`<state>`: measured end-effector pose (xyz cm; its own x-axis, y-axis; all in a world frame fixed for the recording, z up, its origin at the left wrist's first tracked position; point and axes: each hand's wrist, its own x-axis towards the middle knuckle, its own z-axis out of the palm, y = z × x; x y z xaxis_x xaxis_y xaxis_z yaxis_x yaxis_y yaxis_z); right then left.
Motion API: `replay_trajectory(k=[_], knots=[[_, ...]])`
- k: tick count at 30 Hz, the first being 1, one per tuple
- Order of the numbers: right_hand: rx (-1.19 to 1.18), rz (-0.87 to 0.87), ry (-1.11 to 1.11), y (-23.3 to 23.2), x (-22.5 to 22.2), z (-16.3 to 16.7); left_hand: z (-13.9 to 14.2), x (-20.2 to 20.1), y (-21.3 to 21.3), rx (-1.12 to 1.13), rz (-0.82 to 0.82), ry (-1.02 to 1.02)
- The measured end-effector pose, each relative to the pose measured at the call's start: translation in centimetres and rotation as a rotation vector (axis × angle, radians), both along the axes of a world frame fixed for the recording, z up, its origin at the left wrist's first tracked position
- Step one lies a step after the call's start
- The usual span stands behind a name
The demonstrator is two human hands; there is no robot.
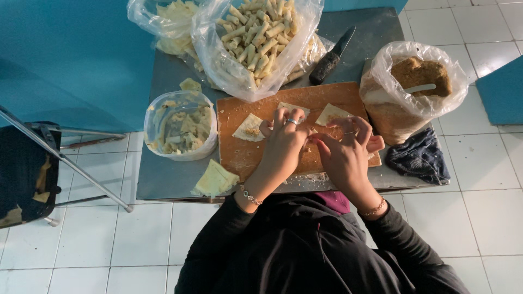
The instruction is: The person sits at a metal table and folds triangular dough wrappers into filled pastries. They scoop filling from a plastic container onto a wrapper, fold the wrapper over the filling by hand, and place the folded pastry into a plastic bag holding finished pieces, repeating the cycle.
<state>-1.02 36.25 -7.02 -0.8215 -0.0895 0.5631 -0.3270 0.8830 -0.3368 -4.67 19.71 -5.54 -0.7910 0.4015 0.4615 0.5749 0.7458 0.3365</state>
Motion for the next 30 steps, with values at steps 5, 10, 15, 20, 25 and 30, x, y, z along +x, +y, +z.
replay_trajectory(k=[5, 10, 15, 20, 25, 30], knots=[[0.002, -0.009, 0.056, 0.4, 0.1, 0.3, -0.5, -0.3, 0.4, -0.036, 0.016, 0.118], [-0.005, 0.003, 0.067, 0.3, 0.3, 0.3, -0.7, -0.8, 0.7, -0.079, 0.007, 0.012], [0.008, 0.003, 0.081, 0.3, -0.2, 0.0, -0.2, -0.8, 0.7, -0.078, 0.007, 0.068], [0.002, 0.011, 0.037, 0.2, -0.7, -0.1, 0.3, -0.2, 0.5, -0.08, 0.021, 0.093], [-0.087, 0.033, -0.029, 0.7, -1.3, 0.6, 0.1, -0.6, 0.8, -0.124, 0.032, 0.066], [-0.151, 0.032, -0.024, 1.1, -0.8, 1.0, -0.9, -1.1, 1.1, -0.087, 0.025, 0.127]])
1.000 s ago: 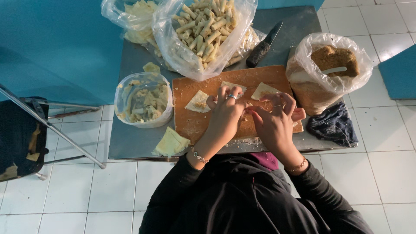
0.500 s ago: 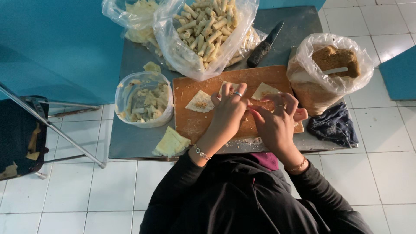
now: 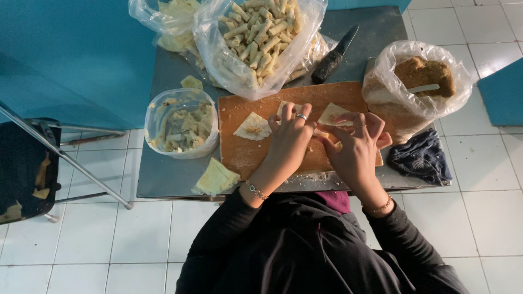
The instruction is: The person sits at a metal table and folds triangular dough wrappers into filled pastries. They scoop filling from a plastic container onto a wrapper, fold the wrapper over the filling by hand, and place the folded pastry into a plastic bag holding finished pieces, repeating the cycle.
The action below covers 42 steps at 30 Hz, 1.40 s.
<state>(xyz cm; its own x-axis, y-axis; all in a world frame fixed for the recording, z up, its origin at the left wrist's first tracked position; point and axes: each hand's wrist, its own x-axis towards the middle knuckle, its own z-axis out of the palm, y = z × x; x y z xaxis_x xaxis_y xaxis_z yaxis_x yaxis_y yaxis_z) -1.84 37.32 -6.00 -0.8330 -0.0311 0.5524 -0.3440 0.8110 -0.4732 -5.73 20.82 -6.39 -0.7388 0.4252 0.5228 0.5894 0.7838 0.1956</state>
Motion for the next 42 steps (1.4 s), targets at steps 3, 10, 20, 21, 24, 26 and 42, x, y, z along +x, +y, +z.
replay_trajectory(k=[3, 10, 20, 21, 24, 26, 42], knots=[[0.094, -0.022, 0.03, -0.2, 0.0, -0.1, -0.1, -0.4, 0.5, -0.036, 0.012, -0.064], [0.151, -0.05, 0.061, -0.5, -0.3, -0.8, 1.0, 0.1, 0.5, -0.132, 0.058, -0.085], [0.231, -0.066, 0.076, -0.5, 0.4, 0.1, -0.5, 0.4, 0.4, -0.081, 0.045, -0.015], [0.252, -0.074, 0.073, -0.5, 0.5, 0.1, -0.6, 0.4, 0.3, -0.063, 0.031, -0.011], [0.297, -0.093, 0.087, -0.5, 0.1, -0.1, -0.6, 0.2, 0.5, -0.12, 0.084, -0.052], [0.252, -0.052, 0.043, -0.4, -0.4, -0.3, -0.5, 0.5, 0.5, -0.104, 0.089, -0.034], [0.061, 0.156, -0.029, 1.0, -1.8, 1.4, 0.7, 2.4, -2.8, 0.219, 0.196, 0.034]])
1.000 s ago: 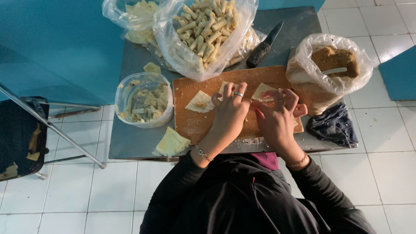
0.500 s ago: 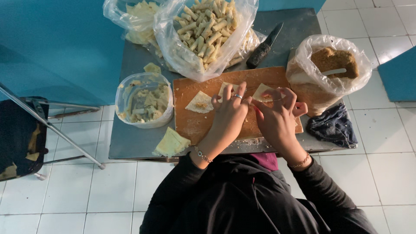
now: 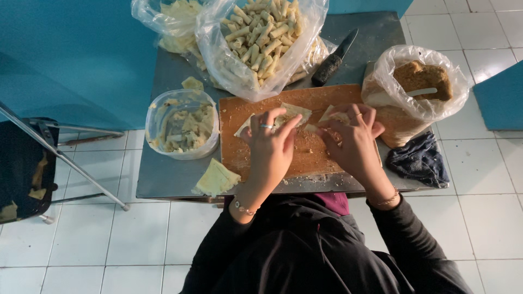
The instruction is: The person sits at a metal table and folds triangular dough wrappers into filled pastries. They scoop filling from a plastic container onto a wrapper, fold the wrapper over the filling by hand, and place the folded pastry into a plastic bag holding finished pieces, repeating the cycle.
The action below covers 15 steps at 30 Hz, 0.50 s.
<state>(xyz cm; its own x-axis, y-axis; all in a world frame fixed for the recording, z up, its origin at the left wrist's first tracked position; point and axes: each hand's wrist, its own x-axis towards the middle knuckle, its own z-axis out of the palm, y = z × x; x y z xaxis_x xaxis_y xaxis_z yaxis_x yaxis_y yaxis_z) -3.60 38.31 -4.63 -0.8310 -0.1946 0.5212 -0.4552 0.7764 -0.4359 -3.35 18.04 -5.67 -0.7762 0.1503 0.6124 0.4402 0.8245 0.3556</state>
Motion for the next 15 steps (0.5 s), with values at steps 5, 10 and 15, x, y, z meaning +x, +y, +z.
replay_trajectory(k=[5, 10, 15], knots=[[-0.194, 0.264, -0.254, -0.4, -0.1, 0.4, 1.4, 0.9, -1.6, 0.282, -0.359, -0.121], [-0.237, 0.36, -0.295, -0.6, 0.9, 1.1, 1.8, 1.5, -2.0, 0.417, -0.465, -0.205], [-0.199, 0.232, -0.244, 0.1, 2.1, 2.4, 1.9, 0.9, -2.6, 0.495, -0.513, -0.267]])
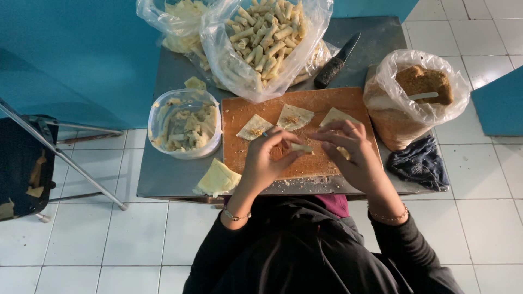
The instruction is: The person sits at a metal table and folds triangular dough wrappers into filled pastries. They scoop filling from a plastic container onto a wrapper, fold the wrapper over the filling by hand, and place the folded pastry into a plastic bag holding finished pieces, repeating the cycle.
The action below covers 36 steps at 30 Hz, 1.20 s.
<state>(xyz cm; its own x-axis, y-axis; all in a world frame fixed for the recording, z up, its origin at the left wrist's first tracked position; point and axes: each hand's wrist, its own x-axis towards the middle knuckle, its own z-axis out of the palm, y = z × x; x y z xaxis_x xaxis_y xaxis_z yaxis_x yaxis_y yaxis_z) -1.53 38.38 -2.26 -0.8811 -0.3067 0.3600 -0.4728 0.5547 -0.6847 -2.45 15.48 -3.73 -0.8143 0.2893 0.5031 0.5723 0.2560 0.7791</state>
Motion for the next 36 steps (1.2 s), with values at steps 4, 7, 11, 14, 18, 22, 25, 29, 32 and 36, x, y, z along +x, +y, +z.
replay_trajectory(k=[4, 7, 11, 14, 18, 22, 25, 29, 32, 36], knots=[[-0.036, -0.049, 0.012, 1.3, 0.9, 0.6, 0.8, -2.2, -0.9, 0.024, 0.127, 0.114], [-0.057, -0.07, 0.032, 2.4, 1.3, 0.6, 2.0, -5.6, -2.4, -0.051, 0.293, 0.155], [-0.05, -0.107, 0.055, 3.3, 1.4, -0.2, 2.9, -12.0, -2.8, -0.112, 0.374, 0.298], [-0.034, -0.143, 0.055, 3.5, 1.4, -1.0, 3.0, -16.0, -2.7, -0.331, 0.569, 0.294], [-0.015, -0.18, 0.075, 4.1, 1.2, -2.0, 3.7, -16.7, -2.8, -0.524, 0.763, 0.544], [0.082, -0.27, 0.166, 5.7, 0.8, -2.4, 4.2, -10.3, -1.2, -0.406, 0.798, 0.625], [0.176, -0.462, 0.231, 6.9, 2.0, -2.5, 2.5, -2.8, 2.4, -0.382, 0.552, 0.408], [0.322, -0.57, 0.204, 7.9, 3.9, -2.4, -0.4, 1.7, 7.2, -0.462, 0.413, 0.282], [0.427, -0.6, 0.159, 7.9, 5.3, -2.5, -2.1, 1.9, 9.2, -0.532, 0.418, 0.288], [0.428, -0.627, 0.155, 7.0, 6.0, -3.3, -3.4, 2.0, 10.3, -0.613, 0.443, 0.357]])
